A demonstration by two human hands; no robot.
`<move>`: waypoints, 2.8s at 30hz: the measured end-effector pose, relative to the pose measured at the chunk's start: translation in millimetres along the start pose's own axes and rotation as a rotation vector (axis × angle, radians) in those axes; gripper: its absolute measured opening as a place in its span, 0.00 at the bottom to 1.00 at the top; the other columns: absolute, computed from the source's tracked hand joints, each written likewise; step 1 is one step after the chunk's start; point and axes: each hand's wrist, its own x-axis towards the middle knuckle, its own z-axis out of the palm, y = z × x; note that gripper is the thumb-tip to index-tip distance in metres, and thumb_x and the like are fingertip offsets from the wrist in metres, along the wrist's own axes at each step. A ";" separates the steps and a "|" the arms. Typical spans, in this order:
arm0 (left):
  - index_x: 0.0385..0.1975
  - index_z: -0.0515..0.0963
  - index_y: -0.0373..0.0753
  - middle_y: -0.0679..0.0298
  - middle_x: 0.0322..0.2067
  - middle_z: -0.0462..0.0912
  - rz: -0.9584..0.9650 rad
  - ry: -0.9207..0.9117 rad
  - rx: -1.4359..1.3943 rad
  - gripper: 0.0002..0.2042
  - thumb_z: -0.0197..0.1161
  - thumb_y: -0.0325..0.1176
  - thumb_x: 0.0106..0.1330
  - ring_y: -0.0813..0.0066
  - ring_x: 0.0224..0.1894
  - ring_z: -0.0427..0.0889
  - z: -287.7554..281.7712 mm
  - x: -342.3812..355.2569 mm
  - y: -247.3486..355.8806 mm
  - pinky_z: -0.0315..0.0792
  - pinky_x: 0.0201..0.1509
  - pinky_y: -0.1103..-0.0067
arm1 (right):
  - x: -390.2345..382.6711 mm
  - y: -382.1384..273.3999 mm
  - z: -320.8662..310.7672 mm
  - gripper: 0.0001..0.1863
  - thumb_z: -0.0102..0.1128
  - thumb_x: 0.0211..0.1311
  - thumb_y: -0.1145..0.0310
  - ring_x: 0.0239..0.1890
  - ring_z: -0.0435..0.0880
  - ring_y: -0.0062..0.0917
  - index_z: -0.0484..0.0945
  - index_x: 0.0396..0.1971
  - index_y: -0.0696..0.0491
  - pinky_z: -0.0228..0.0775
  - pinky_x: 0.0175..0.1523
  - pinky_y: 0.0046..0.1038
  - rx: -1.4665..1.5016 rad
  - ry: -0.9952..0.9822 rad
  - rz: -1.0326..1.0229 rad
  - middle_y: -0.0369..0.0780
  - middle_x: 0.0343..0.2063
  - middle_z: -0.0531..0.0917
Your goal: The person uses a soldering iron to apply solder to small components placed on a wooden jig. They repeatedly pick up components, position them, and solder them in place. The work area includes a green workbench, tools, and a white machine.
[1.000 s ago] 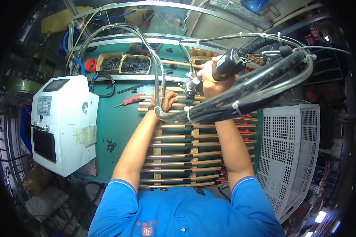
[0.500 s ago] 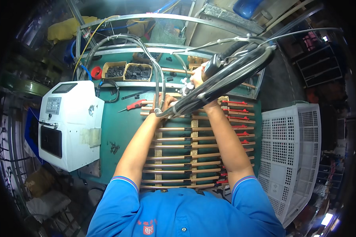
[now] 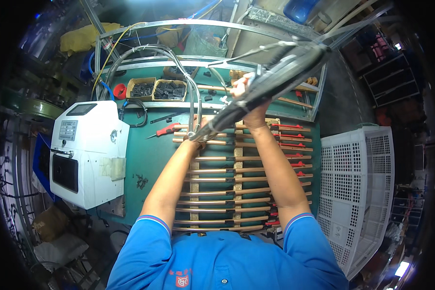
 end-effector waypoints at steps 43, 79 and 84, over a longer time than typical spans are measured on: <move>0.30 0.75 0.39 0.54 0.31 0.77 -0.892 0.061 0.560 0.03 0.59 0.28 0.57 0.53 0.36 0.78 -164.2 -266.4 -55.4 0.72 0.39 0.63 | -93.2 -102.6 -3.8 0.21 0.54 0.43 0.84 0.25 0.79 0.25 0.68 0.42 0.60 0.77 0.30 0.27 -0.189 0.363 -0.083 0.43 0.31 0.78; 0.38 0.71 0.34 0.67 0.29 0.74 -0.849 -0.194 -2.303 0.08 0.51 0.33 0.70 0.80 0.30 0.75 -28.5 -102.6 155.8 0.75 0.52 0.71 | -112.8 -112.6 -13.0 0.29 0.57 0.51 0.85 0.48 0.76 0.24 0.62 0.53 0.48 0.74 0.56 0.30 -0.049 0.045 -0.186 0.36 0.48 0.72; 0.39 0.70 0.32 0.65 0.31 0.74 -0.847 -0.168 -2.409 0.09 0.50 0.32 0.70 0.80 0.31 0.74 -31.9 -103.8 158.5 0.73 0.55 0.70 | -114.6 -102.7 -26.0 0.29 0.57 0.52 0.85 0.49 0.75 0.23 0.62 0.53 0.47 0.72 0.59 0.30 0.039 0.157 -0.110 0.35 0.49 0.72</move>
